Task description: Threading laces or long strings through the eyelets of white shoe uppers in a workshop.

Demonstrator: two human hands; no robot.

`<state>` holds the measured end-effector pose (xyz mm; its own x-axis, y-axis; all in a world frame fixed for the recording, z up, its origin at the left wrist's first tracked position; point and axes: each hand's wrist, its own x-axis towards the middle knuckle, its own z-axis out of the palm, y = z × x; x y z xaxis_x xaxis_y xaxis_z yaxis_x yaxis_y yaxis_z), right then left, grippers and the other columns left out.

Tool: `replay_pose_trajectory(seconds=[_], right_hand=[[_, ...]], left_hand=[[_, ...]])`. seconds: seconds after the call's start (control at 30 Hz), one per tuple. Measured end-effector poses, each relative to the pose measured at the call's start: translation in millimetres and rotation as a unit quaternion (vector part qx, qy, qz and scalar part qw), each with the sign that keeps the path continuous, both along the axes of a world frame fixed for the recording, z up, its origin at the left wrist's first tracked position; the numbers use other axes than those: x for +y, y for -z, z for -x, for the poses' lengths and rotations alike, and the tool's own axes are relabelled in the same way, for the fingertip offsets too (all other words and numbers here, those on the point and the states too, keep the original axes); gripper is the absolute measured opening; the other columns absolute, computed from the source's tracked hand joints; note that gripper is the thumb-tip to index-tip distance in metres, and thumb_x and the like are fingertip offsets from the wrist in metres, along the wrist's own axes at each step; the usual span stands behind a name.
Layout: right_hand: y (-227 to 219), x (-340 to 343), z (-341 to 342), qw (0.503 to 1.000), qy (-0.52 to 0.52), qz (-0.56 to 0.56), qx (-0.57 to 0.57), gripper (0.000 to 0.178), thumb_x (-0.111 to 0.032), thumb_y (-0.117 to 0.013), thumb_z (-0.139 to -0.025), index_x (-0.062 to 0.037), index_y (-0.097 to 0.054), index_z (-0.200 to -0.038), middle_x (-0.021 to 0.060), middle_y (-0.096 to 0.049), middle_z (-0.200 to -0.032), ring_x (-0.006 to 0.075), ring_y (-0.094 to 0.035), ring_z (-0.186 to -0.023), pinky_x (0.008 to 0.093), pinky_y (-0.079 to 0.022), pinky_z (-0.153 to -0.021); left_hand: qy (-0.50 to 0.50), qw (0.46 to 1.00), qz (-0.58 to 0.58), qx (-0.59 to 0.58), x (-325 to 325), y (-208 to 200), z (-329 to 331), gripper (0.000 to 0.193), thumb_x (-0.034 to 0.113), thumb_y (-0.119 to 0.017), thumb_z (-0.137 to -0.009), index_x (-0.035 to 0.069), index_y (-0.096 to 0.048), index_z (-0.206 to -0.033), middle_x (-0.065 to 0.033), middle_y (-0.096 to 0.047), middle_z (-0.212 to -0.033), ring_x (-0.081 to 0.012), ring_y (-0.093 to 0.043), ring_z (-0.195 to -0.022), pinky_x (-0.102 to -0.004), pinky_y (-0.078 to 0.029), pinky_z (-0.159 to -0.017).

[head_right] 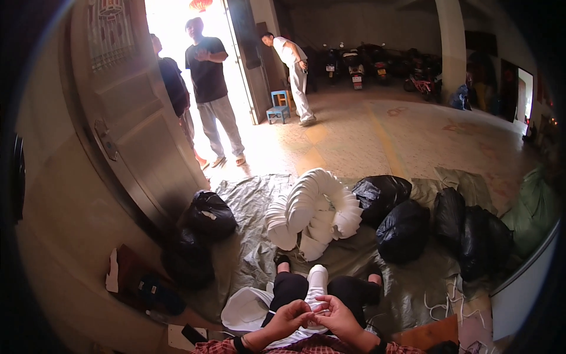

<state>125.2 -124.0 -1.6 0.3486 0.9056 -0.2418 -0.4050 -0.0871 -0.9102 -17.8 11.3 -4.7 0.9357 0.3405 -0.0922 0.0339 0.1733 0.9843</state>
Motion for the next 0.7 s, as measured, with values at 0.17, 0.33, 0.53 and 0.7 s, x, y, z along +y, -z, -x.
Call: replay_pose_trajectory(seconds=[0.17, 0.33, 0.53, 0.7], right_hand=[[-10.2, -1.3, 5.9, 1.0, -0.003, 0.009, 0.006, 0.059, -0.003, -0.075, -0.09, -0.0002, -0.043, -0.139, 0.005, -0.057, -0.109, 0.0103, -0.062, -0.098, 0.0248, -0.054, -0.088], [-11.5, -4.6, -0.1, 0.981, -0.076, -0.019, -0.179, 0.069, -0.003, -0.075, -0.087, -0.0037, -0.04, -0.146, 0.0092, -0.056, -0.125, 0.0162, -0.058, -0.118, 0.0303, -0.051, -0.098], [33.4, 10.4, -50.3, 0.812, -0.122, -0.146, -0.552, 0.09, -0.029, -0.083, -0.075, -0.0004, -0.04, -0.149, 0.0229, -0.048, -0.142, 0.0389, -0.046, -0.134, 0.0452, -0.035, -0.114], [38.2, 12.4, -50.5, 0.855, -0.135, -0.095, -0.492, 0.087, -0.026, -0.079, -0.079, -0.0022, -0.037, -0.151, 0.0177, -0.04, -0.155, 0.0328, -0.037, -0.145, 0.0397, -0.026, -0.122]], left_hand=[[0.02, 0.998, 0.041, 0.037, 3.9, -4.5, 5.7, 0.014, 0.017, -0.063, -0.102, 0.004, -0.058, -0.105, -0.0003, -0.066, -0.083, -0.0054, -0.059, -0.068, -0.0196, -0.045, -0.061], [-0.05, 0.977, -0.163, -0.131, -6.8, 12.4, 9.0, 0.012, 0.015, -0.059, -0.104, 0.004, -0.055, -0.104, -0.0022, -0.066, -0.086, -0.0071, -0.06, -0.069, -0.0213, -0.048, -0.062], [0.065, 0.998, 0.009, 0.007, 1.2, -45.0, 26.6, 0.012, 0.015, -0.051, -0.107, 0.005, -0.047, -0.102, -0.0081, -0.065, -0.08, -0.0117, -0.061, -0.063, -0.0264, -0.05, -0.057], [0.144, 0.959, -0.225, -0.095, 3.6, -138.8, 77.1, 0.016, 0.01, -0.073, -0.091, 0.004, -0.058, -0.09, -0.0076, -0.066, -0.072, -0.0228, -0.066, -0.06, -0.0332, -0.052, -0.057]])
